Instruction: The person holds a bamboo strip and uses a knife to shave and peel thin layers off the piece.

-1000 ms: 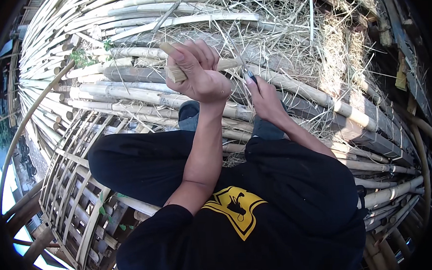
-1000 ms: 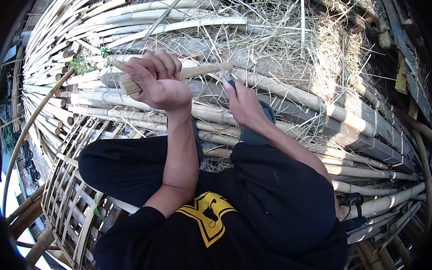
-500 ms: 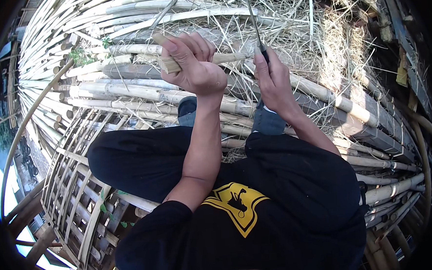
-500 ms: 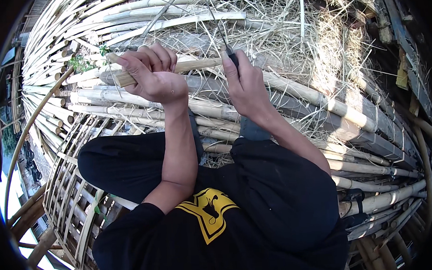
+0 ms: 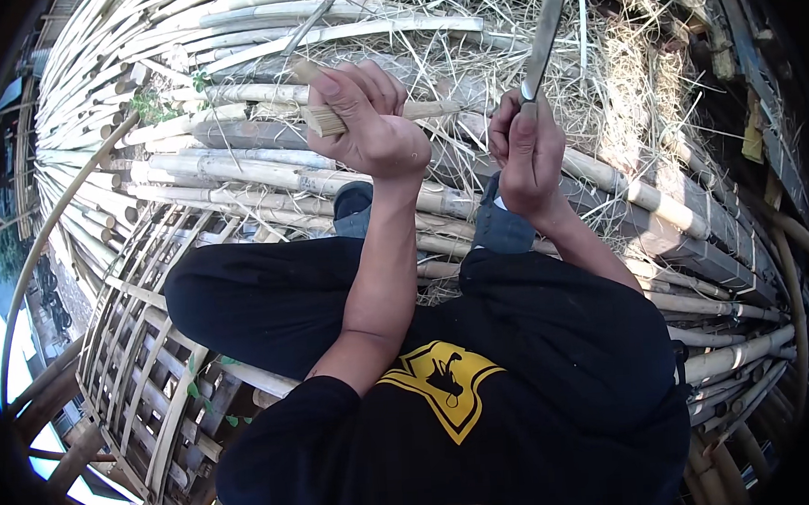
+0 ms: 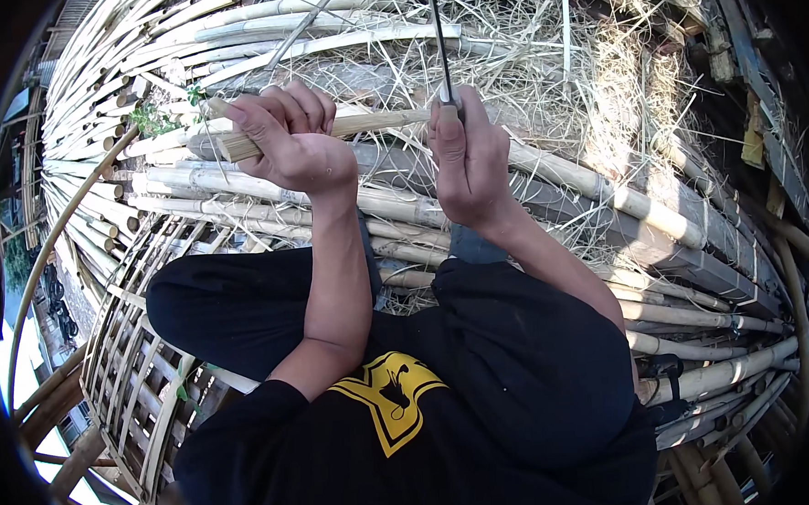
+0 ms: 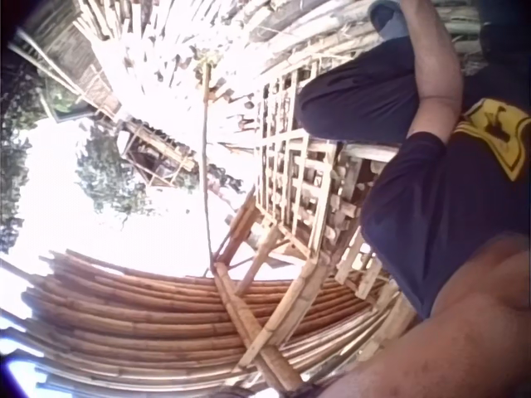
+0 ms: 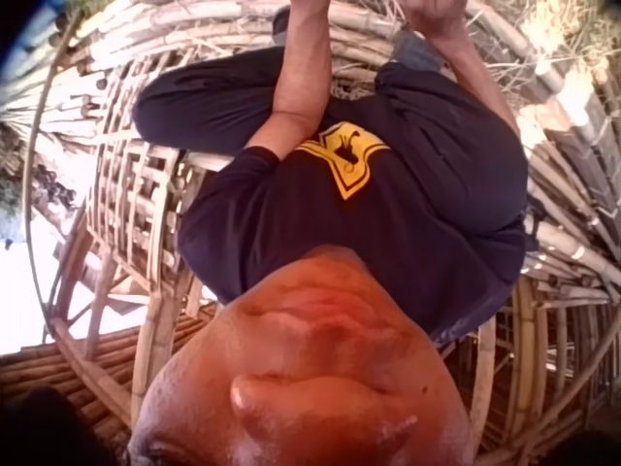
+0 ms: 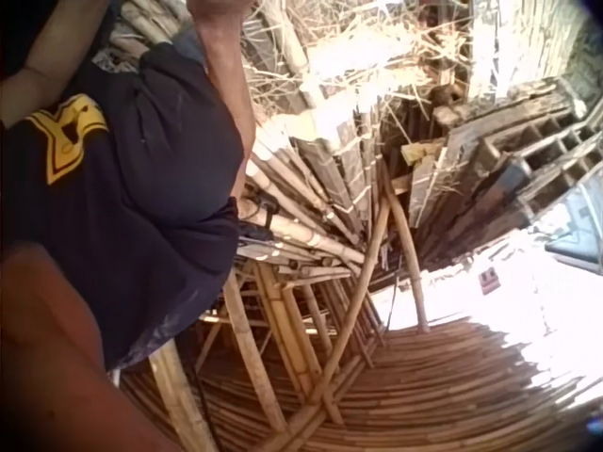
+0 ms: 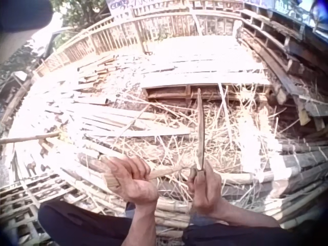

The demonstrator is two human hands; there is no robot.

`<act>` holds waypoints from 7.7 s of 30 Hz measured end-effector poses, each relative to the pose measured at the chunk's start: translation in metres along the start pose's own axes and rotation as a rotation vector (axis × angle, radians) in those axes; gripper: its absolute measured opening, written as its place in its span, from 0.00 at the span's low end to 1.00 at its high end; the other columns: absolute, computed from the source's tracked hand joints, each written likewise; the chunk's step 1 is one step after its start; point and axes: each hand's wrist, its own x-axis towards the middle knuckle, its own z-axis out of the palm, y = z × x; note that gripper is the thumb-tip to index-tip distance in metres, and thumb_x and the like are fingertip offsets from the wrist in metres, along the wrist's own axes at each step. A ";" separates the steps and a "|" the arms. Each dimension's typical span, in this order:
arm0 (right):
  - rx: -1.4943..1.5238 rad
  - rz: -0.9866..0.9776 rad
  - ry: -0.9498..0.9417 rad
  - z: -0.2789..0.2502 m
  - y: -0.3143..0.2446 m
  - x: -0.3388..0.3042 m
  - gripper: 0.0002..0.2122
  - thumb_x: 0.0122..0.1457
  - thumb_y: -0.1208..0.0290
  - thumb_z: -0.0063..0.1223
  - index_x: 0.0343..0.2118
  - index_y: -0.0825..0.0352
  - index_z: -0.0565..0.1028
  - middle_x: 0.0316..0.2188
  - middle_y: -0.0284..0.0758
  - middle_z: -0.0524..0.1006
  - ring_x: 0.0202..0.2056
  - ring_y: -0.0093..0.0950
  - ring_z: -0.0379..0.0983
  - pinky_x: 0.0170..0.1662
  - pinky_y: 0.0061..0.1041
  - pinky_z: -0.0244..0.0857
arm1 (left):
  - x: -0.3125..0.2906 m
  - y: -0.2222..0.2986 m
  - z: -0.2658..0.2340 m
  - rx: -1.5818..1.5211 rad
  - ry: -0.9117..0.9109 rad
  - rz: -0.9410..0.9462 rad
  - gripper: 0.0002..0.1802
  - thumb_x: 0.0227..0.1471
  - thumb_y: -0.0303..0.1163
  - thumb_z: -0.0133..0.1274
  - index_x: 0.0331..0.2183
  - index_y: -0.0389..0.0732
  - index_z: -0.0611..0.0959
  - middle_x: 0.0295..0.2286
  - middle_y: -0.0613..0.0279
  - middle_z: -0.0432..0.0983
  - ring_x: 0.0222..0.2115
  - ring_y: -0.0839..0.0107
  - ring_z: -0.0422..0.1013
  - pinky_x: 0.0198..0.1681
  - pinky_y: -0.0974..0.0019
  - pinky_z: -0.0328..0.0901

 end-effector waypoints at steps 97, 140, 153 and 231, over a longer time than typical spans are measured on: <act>0.650 0.675 0.282 -0.031 0.010 0.000 0.13 0.59 0.64 0.54 0.28 0.72 0.75 0.25 0.38 0.77 0.07 0.12 0.52 0.11 0.14 0.47 | 0.041 0.033 -0.050 -0.570 -0.024 -0.320 0.29 0.62 0.51 0.33 0.14 0.46 0.60 0.10 0.69 0.49 0.14 0.76 0.48 0.20 0.72 0.49; -0.979 0.266 -0.551 -0.024 -0.045 0.103 0.15 0.52 0.62 0.52 0.20 0.71 0.77 0.15 0.46 0.73 0.21 0.44 0.72 0.30 0.39 0.65 | -0.001 0.057 -0.012 0.441 -0.629 -1.148 0.14 0.63 0.41 0.39 0.38 0.40 0.70 0.14 0.76 0.53 0.10 0.86 0.50 0.11 0.79 0.46; -1.179 -0.078 -0.895 0.057 -0.005 0.132 0.13 0.46 0.65 0.51 0.20 0.73 0.77 0.19 0.52 0.75 0.26 0.47 0.75 0.33 0.41 0.71 | -0.011 -0.001 -0.076 0.642 -0.327 -0.894 0.15 0.61 0.38 0.41 0.34 0.35 0.73 0.18 0.60 0.65 0.17 0.69 0.62 0.21 0.65 0.55; -1.091 0.180 -0.852 -0.014 0.069 0.076 0.11 0.44 0.71 0.48 0.19 0.76 0.75 0.20 0.53 0.75 0.26 0.49 0.76 0.33 0.41 0.72 | -0.065 -0.024 -0.079 1.032 -0.691 -0.816 0.18 0.60 0.38 0.43 0.30 0.31 0.75 0.13 0.54 0.66 0.14 0.65 0.64 0.21 0.60 0.59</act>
